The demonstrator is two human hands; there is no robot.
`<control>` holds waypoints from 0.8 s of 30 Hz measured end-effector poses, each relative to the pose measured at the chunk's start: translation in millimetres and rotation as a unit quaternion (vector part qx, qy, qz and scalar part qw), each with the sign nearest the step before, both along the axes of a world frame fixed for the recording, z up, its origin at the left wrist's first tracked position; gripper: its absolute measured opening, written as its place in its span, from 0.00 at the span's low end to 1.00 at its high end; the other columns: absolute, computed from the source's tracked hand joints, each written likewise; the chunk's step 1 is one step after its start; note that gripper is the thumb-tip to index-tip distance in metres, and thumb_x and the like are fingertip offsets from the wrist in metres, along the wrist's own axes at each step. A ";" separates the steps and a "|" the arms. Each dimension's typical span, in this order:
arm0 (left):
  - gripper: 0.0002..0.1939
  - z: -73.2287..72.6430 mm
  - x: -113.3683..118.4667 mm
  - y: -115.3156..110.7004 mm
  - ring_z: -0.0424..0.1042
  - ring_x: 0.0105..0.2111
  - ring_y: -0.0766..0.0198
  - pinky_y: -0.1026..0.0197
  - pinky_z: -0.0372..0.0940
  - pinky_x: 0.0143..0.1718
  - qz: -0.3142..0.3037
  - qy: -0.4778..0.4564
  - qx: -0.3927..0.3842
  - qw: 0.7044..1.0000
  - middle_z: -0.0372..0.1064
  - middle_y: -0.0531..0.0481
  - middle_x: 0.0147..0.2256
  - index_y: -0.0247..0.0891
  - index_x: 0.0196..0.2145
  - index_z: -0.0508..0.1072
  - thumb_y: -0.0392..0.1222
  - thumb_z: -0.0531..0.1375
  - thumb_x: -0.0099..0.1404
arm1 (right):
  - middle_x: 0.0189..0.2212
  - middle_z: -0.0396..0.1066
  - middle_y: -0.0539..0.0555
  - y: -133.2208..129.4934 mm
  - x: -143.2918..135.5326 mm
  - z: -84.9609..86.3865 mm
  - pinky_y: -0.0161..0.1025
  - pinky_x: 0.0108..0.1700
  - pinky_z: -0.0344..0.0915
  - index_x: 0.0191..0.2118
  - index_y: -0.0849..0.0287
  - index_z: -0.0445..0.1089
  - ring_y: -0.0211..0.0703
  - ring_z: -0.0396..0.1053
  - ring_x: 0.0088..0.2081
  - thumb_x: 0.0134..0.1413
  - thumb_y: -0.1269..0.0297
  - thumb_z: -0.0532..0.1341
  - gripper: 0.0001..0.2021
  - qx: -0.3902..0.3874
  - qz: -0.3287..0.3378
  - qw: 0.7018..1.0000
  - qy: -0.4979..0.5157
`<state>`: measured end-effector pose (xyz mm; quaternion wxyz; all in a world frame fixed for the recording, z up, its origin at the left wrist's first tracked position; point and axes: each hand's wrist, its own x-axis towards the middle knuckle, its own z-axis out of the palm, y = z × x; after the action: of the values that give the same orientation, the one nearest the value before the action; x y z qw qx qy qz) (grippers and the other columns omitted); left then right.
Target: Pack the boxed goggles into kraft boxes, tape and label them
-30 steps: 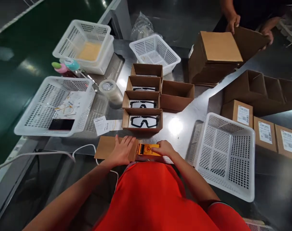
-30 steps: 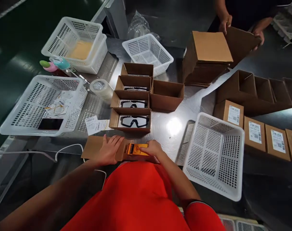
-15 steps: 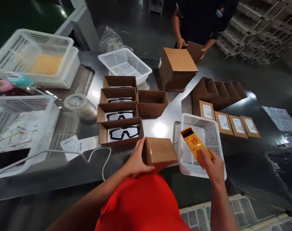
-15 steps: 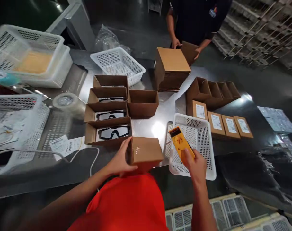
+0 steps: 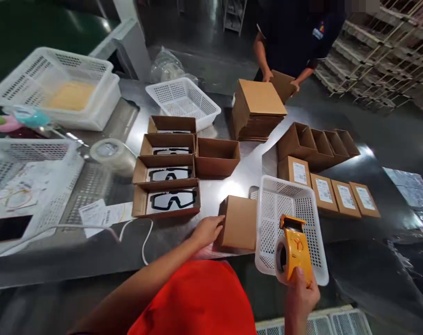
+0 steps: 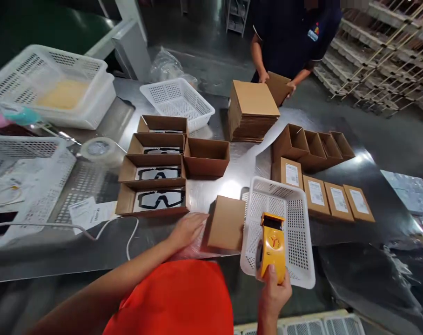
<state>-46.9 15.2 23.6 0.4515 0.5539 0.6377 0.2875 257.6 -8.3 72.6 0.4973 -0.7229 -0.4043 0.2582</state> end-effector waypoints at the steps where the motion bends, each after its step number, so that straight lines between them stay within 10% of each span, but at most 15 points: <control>1: 0.21 12.0 -10.2 -6.6 0.66 0.57 0.51 0.44 0.56 0.62 0.009 0.037 0.033 0.999 0.70 0.40 0.56 0.38 0.55 0.70 0.37 0.54 0.65 | 0.28 0.71 0.53 5.8 -9.4 -0.3 0.39 0.28 0.65 0.39 0.64 0.71 0.43 0.66 0.27 0.45 0.43 0.65 0.26 -0.001 0.013 1.000 -0.002; 4: 0.22 42.7 -51.9 -22.2 0.58 0.63 0.47 0.40 0.46 0.66 0.054 0.274 0.065 0.958 0.63 0.34 0.60 0.34 0.58 0.67 0.37 0.50 0.68 | 0.26 0.71 0.52 25.6 -48.7 4.9 0.38 0.28 0.65 0.37 0.63 0.70 0.42 0.67 0.27 0.46 0.43 0.65 0.25 -0.002 0.086 0.996 0.012; 7: 0.19 56.3 -94.6 -33.7 0.70 0.52 0.45 0.41 0.59 0.57 0.037 0.440 -0.040 0.897 0.72 0.31 0.48 0.31 0.51 0.71 0.32 0.48 0.67 | 0.27 0.73 0.52 41.4 -95.7 12.5 0.38 0.30 0.67 0.38 0.60 0.69 0.42 0.69 0.28 0.48 0.43 0.63 0.24 -0.002 0.200 0.978 0.053; 12: 0.18 57.2 -113.8 -75.1 0.76 0.41 0.49 0.51 0.68 0.41 -0.026 0.400 -0.080 0.913 0.77 0.38 0.38 0.34 0.41 0.76 0.26 0.49 0.64 | 0.31 0.75 0.55 51.2 -159.2 9.3 0.42 0.32 0.68 0.40 0.58 0.67 0.47 0.72 0.32 0.48 0.41 0.62 0.25 -0.066 0.336 0.938 0.051; 17: 0.13 48.6 -101.9 -159.1 0.76 0.42 0.54 0.55 0.70 0.44 -0.035 0.327 -0.052 0.943 0.77 0.43 0.41 0.41 0.41 0.78 0.33 0.54 0.66 | 0.35 0.74 0.66 64.0 -172.9 -20.5 0.48 0.36 0.65 0.46 0.65 0.68 0.58 0.72 0.36 0.53 0.36 0.53 0.33 -0.022 0.362 0.891 -0.272; 21: 0.18 29.3 -136.3 -201.4 0.65 0.57 0.52 0.48 0.59 0.60 0.261 0.220 0.116 0.933 0.68 0.42 0.57 0.43 0.52 0.73 0.46 0.53 0.68 | 0.30 0.73 0.68 80.8 -149.3 -53.7 0.53 0.41 0.63 0.46 0.71 0.70 0.59 0.71 0.32 0.61 0.39 0.45 0.35 0.073 0.334 0.802 -0.491; 24: 0.25 13.8 -174.3 -198.3 0.62 0.59 0.45 0.40 0.53 0.63 0.422 0.038 0.028 0.906 0.67 0.38 0.57 0.37 0.52 0.73 0.53 0.58 0.62 | 0.22 0.71 0.63 87.3 -133.8 -69.7 0.52 0.41 0.63 0.40 0.69 0.72 0.56 0.70 0.28 0.62 0.41 0.44 0.34 0.090 0.322 0.769 -0.545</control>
<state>-221.2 -183.2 37.4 0.2475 0.2566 0.8200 0.4477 123.8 79.0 3.0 0.1436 -0.5215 -0.8380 -0.0714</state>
